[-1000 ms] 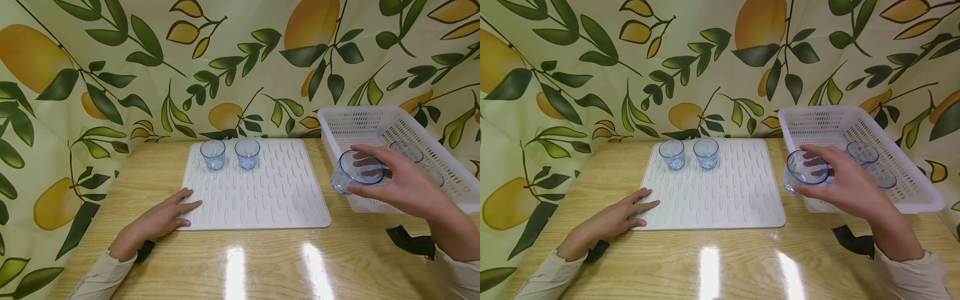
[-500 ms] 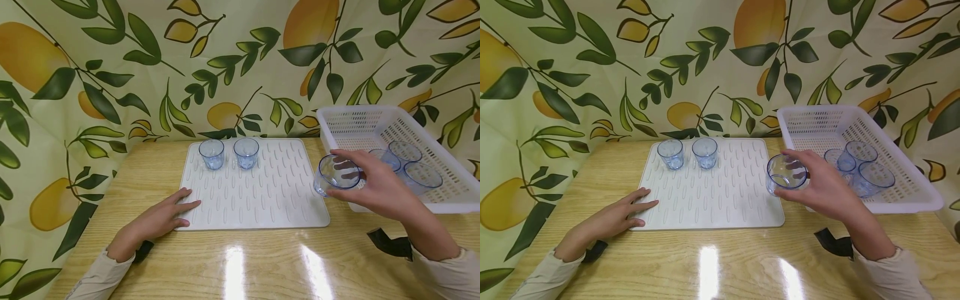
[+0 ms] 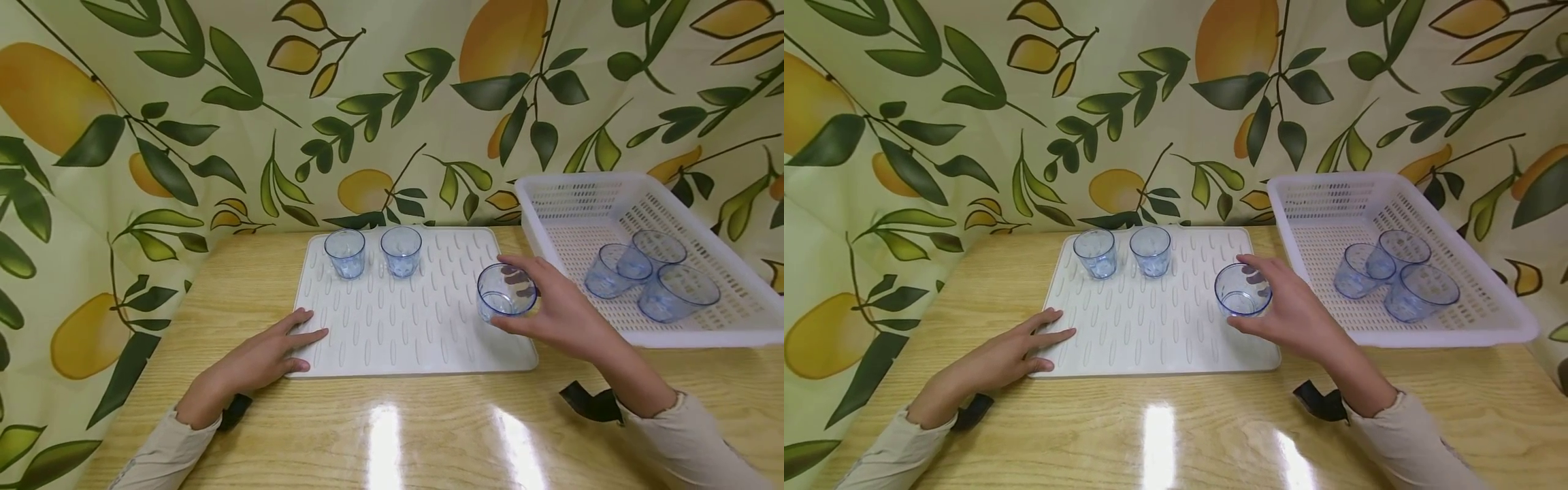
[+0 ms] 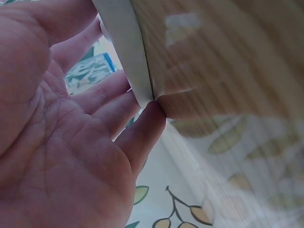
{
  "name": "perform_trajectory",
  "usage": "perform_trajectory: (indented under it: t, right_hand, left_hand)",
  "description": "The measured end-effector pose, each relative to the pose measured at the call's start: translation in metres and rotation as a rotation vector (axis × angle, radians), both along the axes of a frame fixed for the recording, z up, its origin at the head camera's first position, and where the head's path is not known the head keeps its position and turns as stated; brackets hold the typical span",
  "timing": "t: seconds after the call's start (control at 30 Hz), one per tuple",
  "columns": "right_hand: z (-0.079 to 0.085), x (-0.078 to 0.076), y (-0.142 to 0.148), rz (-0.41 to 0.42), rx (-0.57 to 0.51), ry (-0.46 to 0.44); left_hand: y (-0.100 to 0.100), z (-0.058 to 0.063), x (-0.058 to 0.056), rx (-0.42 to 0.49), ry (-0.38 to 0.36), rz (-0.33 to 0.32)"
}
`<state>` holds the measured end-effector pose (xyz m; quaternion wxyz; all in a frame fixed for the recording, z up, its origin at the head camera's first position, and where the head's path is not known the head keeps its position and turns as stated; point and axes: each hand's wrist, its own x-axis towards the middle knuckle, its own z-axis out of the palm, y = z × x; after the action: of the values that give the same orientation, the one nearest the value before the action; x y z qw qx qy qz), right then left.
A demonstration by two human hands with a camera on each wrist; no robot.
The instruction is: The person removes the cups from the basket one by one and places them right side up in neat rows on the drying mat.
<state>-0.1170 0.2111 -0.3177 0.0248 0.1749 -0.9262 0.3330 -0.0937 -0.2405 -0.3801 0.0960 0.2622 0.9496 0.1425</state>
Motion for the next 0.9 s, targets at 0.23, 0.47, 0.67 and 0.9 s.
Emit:
perform_trajectory:
  t: [0.23,0.47,0.67,0.9]
  right_hand:
    - [-0.005,-0.011,-0.011,-0.033,-0.092,-0.071]
    - [-0.008,-0.025,-0.021,-0.044,-0.114,-0.094]
    - [-0.011,-0.041,-0.030,-0.076,-0.153,-0.139]
    - [-0.018,-0.064,-0.040,-0.145,-0.285,-0.211]
  left_hand:
    - [-0.002,0.000,0.000,0.007,-0.008,0.001]
    - [-0.002,0.001,-0.001,0.019,-0.032,0.006]
    - [-0.002,0.001,-0.001,0.017,-0.055,0.025]
    - [-0.002,0.004,0.000,0.024,-0.046,0.015]
